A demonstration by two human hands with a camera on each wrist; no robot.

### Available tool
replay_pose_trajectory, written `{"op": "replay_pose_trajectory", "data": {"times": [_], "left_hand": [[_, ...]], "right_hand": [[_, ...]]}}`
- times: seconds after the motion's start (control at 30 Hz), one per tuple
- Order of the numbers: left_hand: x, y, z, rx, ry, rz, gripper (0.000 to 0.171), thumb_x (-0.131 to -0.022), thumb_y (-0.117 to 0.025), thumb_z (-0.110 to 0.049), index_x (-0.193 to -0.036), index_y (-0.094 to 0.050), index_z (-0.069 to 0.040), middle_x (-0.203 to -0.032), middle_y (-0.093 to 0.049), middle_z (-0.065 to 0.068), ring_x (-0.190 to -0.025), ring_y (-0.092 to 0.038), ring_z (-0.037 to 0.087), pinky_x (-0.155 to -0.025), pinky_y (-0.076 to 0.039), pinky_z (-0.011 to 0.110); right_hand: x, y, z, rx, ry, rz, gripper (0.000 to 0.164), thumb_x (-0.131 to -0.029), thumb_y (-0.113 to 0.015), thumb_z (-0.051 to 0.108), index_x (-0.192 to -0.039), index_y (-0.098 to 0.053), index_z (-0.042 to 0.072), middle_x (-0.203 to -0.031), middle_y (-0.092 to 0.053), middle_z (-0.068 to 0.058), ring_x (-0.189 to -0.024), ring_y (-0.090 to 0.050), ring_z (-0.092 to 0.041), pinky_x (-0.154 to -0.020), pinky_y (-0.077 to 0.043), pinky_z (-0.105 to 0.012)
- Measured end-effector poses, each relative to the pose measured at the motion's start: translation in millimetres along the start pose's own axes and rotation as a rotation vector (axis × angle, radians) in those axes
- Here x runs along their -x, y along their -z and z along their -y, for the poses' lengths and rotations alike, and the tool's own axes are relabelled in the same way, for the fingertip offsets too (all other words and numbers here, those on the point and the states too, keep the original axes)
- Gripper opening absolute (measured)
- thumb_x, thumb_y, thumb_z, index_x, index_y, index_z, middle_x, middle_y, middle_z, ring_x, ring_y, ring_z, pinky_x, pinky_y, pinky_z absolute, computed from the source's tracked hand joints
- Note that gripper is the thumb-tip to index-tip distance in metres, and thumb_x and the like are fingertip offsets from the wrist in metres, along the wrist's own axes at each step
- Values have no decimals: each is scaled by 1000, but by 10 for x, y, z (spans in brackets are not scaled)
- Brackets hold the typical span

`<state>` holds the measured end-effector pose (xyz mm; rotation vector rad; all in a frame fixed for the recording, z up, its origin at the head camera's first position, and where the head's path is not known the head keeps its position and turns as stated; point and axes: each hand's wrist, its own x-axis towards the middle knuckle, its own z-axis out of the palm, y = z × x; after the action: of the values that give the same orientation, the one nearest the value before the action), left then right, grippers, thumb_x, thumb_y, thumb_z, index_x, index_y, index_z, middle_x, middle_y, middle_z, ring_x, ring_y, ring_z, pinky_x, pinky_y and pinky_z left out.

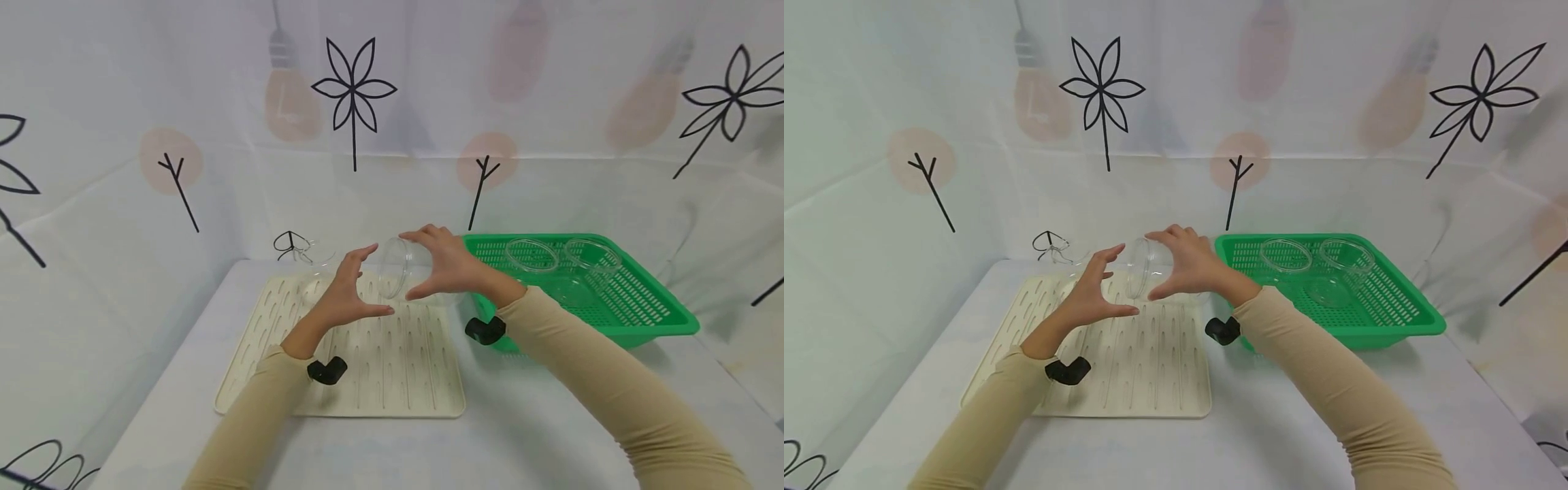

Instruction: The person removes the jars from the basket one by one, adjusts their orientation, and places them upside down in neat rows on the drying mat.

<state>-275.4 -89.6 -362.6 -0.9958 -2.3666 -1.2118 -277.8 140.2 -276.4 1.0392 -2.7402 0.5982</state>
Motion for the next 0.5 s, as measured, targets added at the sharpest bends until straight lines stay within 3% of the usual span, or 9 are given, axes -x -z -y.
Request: {"op": "replay_pose_trajectory", "data": {"times": [0.13, 0.5], "left_hand": [[-23, -15, -35, 29, -25, 17, 101, -66, -85, -22, -145, -23, -10, -141, -28, 14, -129, -28, 30, -96, -37, 53], [-35, 23, -132, 54, -32, 67, 98, -69, -83, -19, -145, -21, -9, -141, -27, 15, -121, -39, 26, -94, -43, 42]], "right_hand": [[-11, -26, 30, -5, 11, 6, 94, -60, -85, 42, -138, -44, 11, -125, -45, -12, -108, -39, -30, -86, -36, -54], [18, -66, 86, 46, 32, 42, 93, -61, -84, 43, -139, -43, 12, -125, -45, -11, -111, -38, -30, -88, -34, -55]]}}
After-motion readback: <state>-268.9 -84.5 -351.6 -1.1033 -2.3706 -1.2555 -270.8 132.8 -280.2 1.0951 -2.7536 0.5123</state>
